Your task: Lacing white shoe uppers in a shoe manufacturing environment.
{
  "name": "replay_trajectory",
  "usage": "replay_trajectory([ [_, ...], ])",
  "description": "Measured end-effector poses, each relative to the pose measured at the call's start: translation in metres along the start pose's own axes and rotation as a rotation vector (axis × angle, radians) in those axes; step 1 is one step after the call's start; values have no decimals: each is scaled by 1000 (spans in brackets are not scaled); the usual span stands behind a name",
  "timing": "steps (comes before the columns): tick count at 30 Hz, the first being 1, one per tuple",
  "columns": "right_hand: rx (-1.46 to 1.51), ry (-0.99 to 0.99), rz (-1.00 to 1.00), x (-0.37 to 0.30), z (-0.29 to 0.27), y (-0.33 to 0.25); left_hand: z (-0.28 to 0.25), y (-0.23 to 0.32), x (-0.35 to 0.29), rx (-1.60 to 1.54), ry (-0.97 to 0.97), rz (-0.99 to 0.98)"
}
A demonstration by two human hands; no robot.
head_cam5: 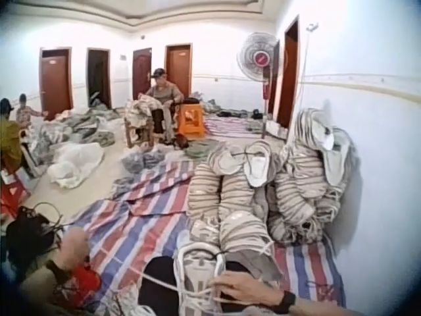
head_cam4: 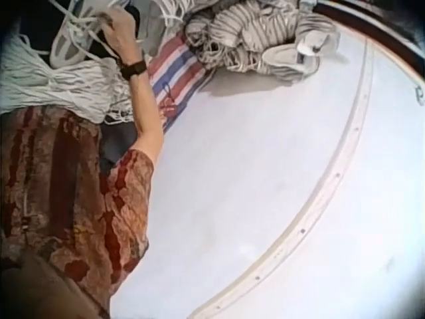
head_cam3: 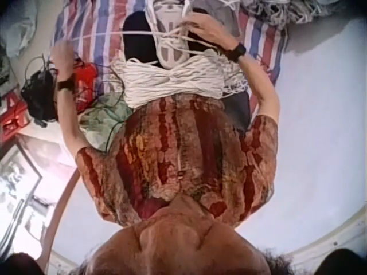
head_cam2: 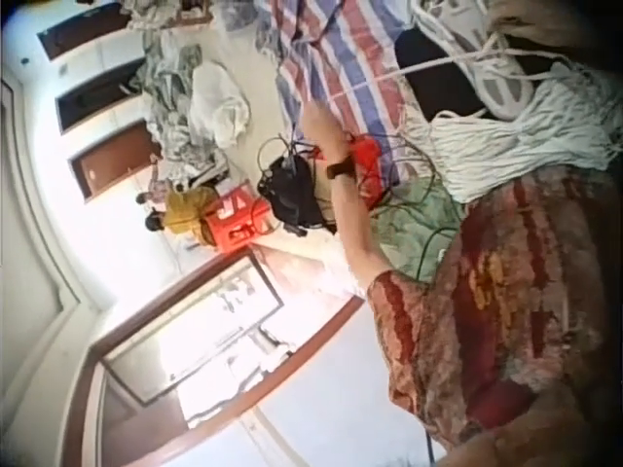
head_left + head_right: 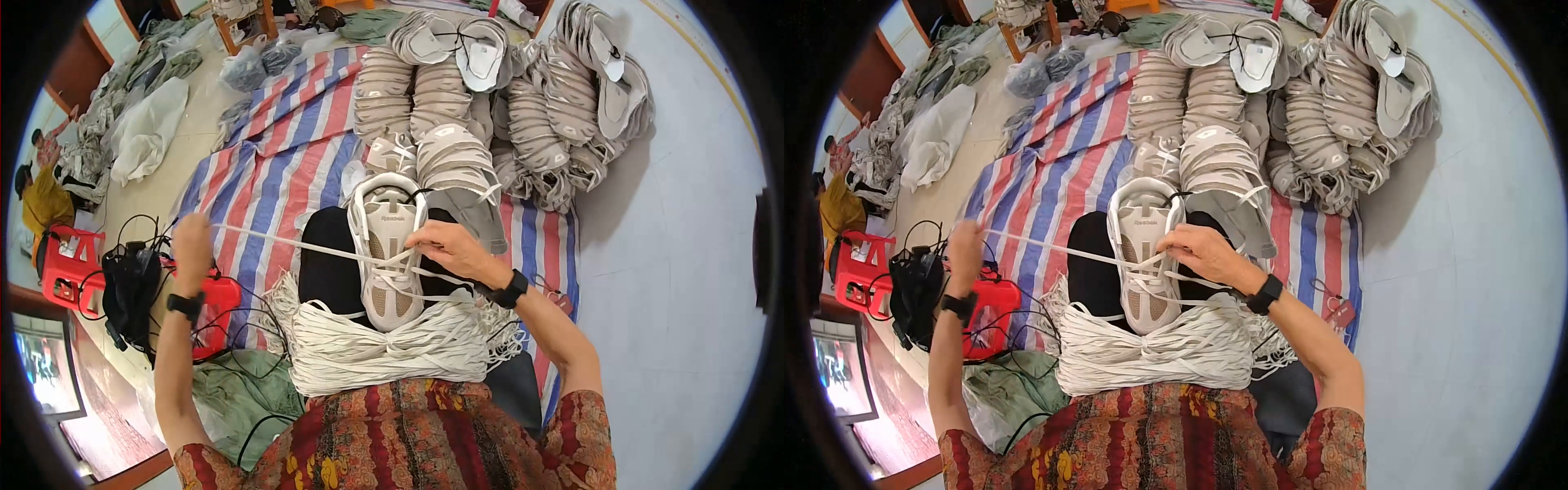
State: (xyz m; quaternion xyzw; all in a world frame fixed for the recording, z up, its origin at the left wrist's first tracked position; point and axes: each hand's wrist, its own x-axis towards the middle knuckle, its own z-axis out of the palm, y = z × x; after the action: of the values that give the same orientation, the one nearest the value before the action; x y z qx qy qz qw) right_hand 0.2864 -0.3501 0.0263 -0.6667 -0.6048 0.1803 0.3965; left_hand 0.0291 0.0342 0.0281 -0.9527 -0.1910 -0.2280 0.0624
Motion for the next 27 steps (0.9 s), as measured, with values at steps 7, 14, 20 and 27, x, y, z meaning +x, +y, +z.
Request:
replay_trajectory([
  [7,-547,341,-284,-37,5,-41,37,81,-20,-581,-105,97],
  [14,92,-113,343,-50,28,-76,32,206,5,-960,-322,188],
  [20,863,492,478,-51,-25,-77,19,176,9,-1793,-639,-492],
  [27,577,294,562,-36,-2,-40,23,18,-19,-1691,-104,-847],
])
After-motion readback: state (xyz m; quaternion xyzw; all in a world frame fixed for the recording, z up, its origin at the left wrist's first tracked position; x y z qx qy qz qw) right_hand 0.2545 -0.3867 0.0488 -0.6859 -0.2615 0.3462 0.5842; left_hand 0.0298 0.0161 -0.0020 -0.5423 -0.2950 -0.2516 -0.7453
